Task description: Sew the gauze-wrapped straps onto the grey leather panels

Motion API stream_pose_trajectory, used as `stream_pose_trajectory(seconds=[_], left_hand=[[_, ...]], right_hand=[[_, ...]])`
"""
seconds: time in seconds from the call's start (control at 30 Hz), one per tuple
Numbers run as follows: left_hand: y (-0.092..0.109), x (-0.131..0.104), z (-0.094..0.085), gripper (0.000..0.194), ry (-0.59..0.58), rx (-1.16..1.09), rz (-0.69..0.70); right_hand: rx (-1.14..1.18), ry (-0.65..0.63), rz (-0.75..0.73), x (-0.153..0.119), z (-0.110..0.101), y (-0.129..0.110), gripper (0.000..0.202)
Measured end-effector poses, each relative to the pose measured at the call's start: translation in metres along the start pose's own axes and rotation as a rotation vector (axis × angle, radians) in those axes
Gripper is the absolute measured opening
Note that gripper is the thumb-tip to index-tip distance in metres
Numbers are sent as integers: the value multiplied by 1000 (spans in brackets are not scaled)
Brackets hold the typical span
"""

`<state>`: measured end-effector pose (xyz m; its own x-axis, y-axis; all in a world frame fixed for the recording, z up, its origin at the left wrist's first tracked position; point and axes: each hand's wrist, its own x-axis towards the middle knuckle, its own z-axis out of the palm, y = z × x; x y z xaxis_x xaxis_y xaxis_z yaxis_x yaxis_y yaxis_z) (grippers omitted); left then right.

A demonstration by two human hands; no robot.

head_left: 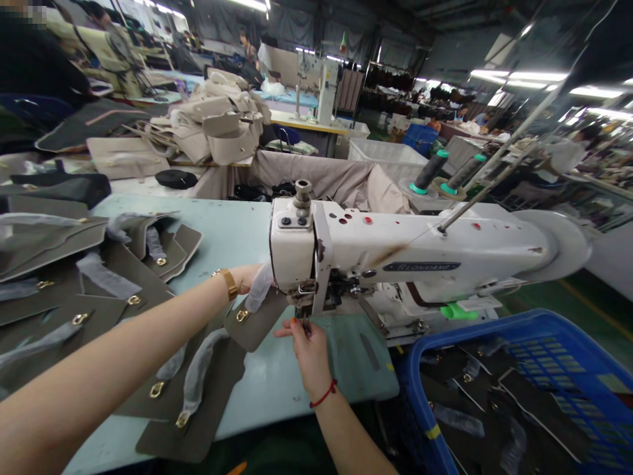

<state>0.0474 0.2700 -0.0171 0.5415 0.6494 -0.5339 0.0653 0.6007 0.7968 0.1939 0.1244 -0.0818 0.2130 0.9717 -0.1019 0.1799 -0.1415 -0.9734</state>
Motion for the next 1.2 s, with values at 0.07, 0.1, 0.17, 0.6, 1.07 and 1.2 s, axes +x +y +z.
stream_pose_trajectory(seconds=[0.07, 0.1, 0.17, 0.6, 1.07, 1.2], left_hand=[[-4, 2, -2, 22, -47, 34, 15], [-6, 3, -4, 24, -70, 42, 28], [-10, 7, -7, 35, -118, 54, 43], [-36, 7, -7, 37, -113, -68, 34], [-67, -10, 16, 35, 81, -280, 47], [-66, -17, 14, 40, -4, -276, 42]], right_hand=[[27, -4, -2, -2, -1, -1, 45], [44, -6, -8, -3, -1, -2, 44], [64, 0, -29, -2, 0, -2, 43], [167, -63, 28, 16, 15, 9, 34], [225, -134, 76, 16, -7, 15, 34], [220, -163, 60, 15, -10, 11, 36]])
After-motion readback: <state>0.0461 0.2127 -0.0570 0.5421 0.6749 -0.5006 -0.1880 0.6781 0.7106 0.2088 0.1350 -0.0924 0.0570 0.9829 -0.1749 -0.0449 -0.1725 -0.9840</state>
